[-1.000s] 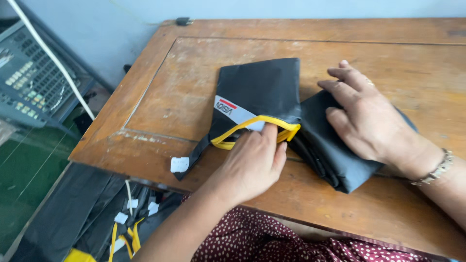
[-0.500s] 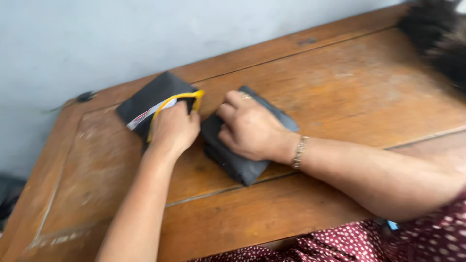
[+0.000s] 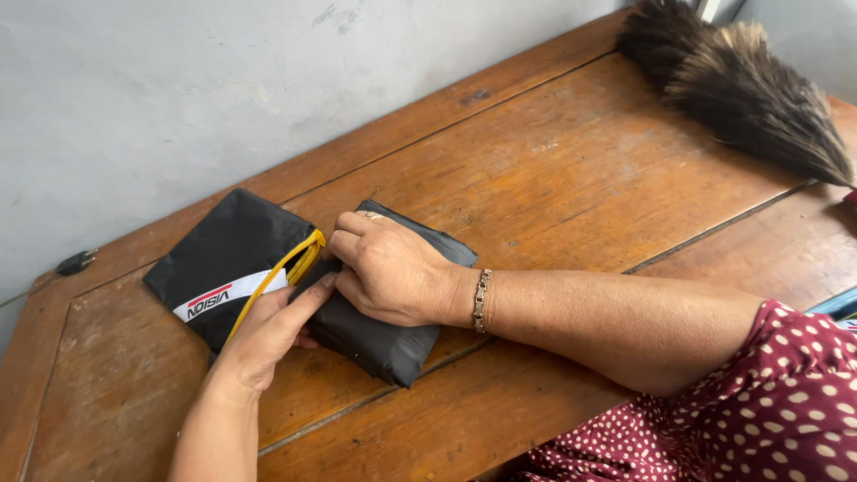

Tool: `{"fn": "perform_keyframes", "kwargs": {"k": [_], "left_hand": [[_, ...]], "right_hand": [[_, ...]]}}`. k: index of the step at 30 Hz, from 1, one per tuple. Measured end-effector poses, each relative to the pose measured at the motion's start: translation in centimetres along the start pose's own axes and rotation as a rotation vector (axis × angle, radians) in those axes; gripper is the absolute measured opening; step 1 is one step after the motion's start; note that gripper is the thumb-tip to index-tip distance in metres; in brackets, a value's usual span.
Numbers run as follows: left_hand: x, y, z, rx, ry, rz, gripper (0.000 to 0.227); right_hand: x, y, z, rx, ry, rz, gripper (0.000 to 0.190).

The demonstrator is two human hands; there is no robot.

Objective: The person folds and packs black garment bags into a plastic crate by hand.

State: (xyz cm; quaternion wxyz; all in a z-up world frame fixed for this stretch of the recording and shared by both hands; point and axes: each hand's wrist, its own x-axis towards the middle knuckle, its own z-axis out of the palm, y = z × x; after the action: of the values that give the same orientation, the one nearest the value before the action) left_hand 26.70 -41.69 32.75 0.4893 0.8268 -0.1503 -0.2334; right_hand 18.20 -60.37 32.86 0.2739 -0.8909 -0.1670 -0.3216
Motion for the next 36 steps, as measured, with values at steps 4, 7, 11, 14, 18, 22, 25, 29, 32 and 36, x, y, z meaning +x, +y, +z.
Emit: {"fn": "perform_keyframes", "kwargs": {"k": [4, 7, 11, 14, 18, 22, 25, 29, 32, 36], "left_hand": [[-2.9, 4.0, 1.3, -0.173, -0.001, -0.023, 0.049], [-2.0, 2.5, 0.5, -0.414, -0.065, -0.051, 0.043], [-2.2, 1.8, 0.5, -0.559, 0.014, 0.194, 0.028], [-2.1, 1.9, 0.2, -0.554, 0.077, 0.274, 0.031], [-2.2, 1.9, -1.2, -0.597, 0.127, 0.352, 0.030], [-2.6, 1.6, -2.0, -0.544, 0.083, 0.492, 0.035], [-2.9, 1.6, -2.1, -0.544, 0.039, 0.539, 0.043], [-3.2, 1.4, -2.5, -0.574, -0.118, 0.513, 0.058], [-4.1, 1.8, -2.6, -0.545, -0.110, 0.528, 0.065], [-3.4, -0.5, -3.2, -0.263, 0.089, 0.695, 0.070]], "right_hand": [[-0.1, 0.2, 0.0, 0.001, 0.103, -0.016, 0.012], [0.9, -0.5, -2.2, -0.039, 0.224, -0.013, 0.046], [3.4, -0.3, -6.5, 0.297, -0.016, 0.503, 0.112], [4.0, 0.1, -9.3, 0.648, -0.333, 0.835, 0.125], [3.7, 1.4, -9.4, 0.875, -0.520, 0.711, 0.085], [4.1, -0.1, -10.8, 0.831, -0.444, 0.692, 0.073], [4.3, -1.2, -11.8, 0.784, -0.358, 0.660, 0.065], [3.3, -2.6, -12.6, 0.656, -0.269, 0.303, 0.055], [2.9, -3.1, -12.8, 0.529, -0.244, 0.136, 0.058], [1.8, -2.3, -13.5, 0.214, -0.227, -0.102, 0.054]]}}
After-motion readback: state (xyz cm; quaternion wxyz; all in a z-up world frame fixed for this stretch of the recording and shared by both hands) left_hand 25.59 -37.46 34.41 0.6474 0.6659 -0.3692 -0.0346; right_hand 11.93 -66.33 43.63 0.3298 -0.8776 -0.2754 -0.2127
